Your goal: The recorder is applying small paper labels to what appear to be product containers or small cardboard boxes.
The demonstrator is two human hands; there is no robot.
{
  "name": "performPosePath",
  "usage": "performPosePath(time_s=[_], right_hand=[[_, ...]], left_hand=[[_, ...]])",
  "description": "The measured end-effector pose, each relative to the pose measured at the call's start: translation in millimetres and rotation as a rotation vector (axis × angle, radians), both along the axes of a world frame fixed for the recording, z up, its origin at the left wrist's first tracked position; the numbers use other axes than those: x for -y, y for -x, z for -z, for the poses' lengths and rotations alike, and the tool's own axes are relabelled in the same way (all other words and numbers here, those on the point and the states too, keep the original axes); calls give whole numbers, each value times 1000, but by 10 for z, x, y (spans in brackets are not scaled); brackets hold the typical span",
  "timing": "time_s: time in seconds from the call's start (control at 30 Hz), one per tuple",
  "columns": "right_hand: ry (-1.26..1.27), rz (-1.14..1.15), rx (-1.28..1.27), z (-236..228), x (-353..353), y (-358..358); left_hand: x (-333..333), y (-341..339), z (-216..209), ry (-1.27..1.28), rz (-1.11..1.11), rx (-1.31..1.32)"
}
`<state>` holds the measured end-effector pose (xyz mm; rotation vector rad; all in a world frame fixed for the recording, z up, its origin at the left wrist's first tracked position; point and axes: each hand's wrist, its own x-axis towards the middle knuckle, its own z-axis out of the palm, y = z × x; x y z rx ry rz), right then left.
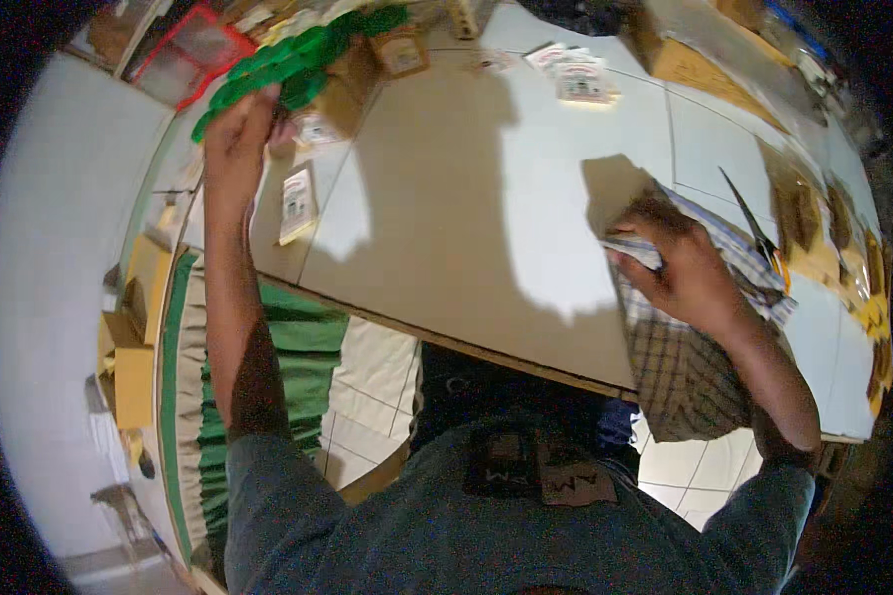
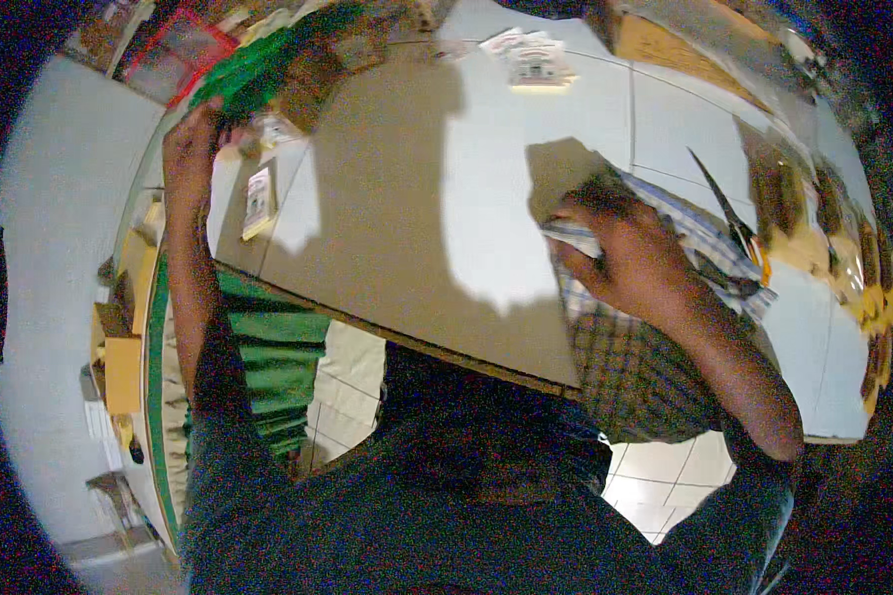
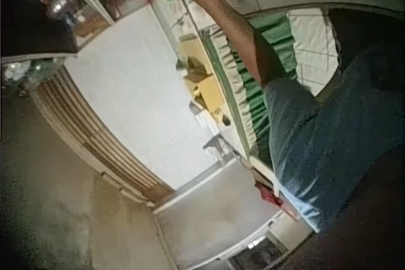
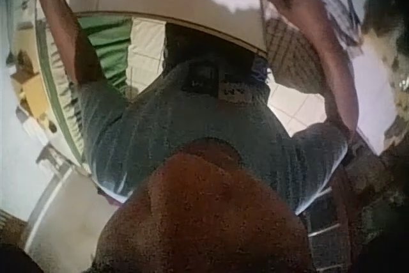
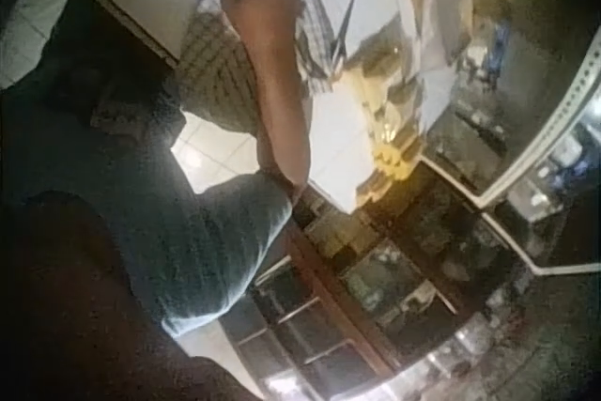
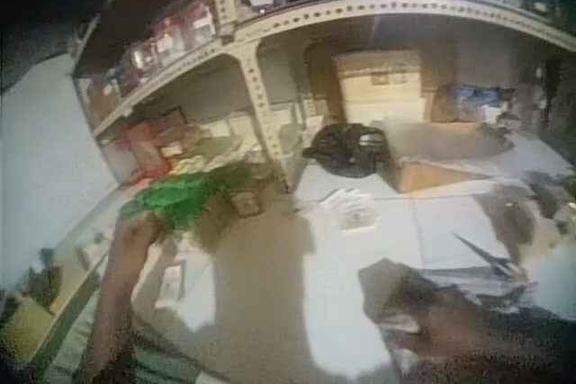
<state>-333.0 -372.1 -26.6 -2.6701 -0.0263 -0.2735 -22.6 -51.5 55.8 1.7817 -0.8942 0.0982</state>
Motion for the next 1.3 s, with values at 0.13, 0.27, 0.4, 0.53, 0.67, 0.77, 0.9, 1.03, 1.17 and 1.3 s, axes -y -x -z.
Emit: performPosePath(time_s=[0.13,0.27,0.4,0.53,0.67,0.77,0.9,1.03,1.17,1.3], right_hand=[[12,-11,32,-69,-62,-36],[-26,-10,47,-44,-77,-58],[-49,-34,85,-77,-92,-69],[-1,-34,116,-90,-117,-65],[51,13,68,-38,-87,-49],[-8,7,64,-52,-106,-65],[-1,-8,93,-65,-121,-57],[-20,0,40,-69,-32,1],[13,-30,80,-42,-2,-24],[-201,-8,190,-42,51,-36]], left_hand=[[-882,-91,197,-389,-216,18],[-1076,-101,444,-434,-125,-64],[-1123,-346,692,-315,-106,-206],[-1154,-505,744,-354,-119,-181],[-1150,-566,756,-335,-145,-147],[-1164,-592,701,-314,-178,-193],[-1210,-557,519,-300,-168,-302],[-794,-190,249,-164,-87,-398],[-68,464,329,88,81,-346],[645,1100,643,-234,60,-14]])
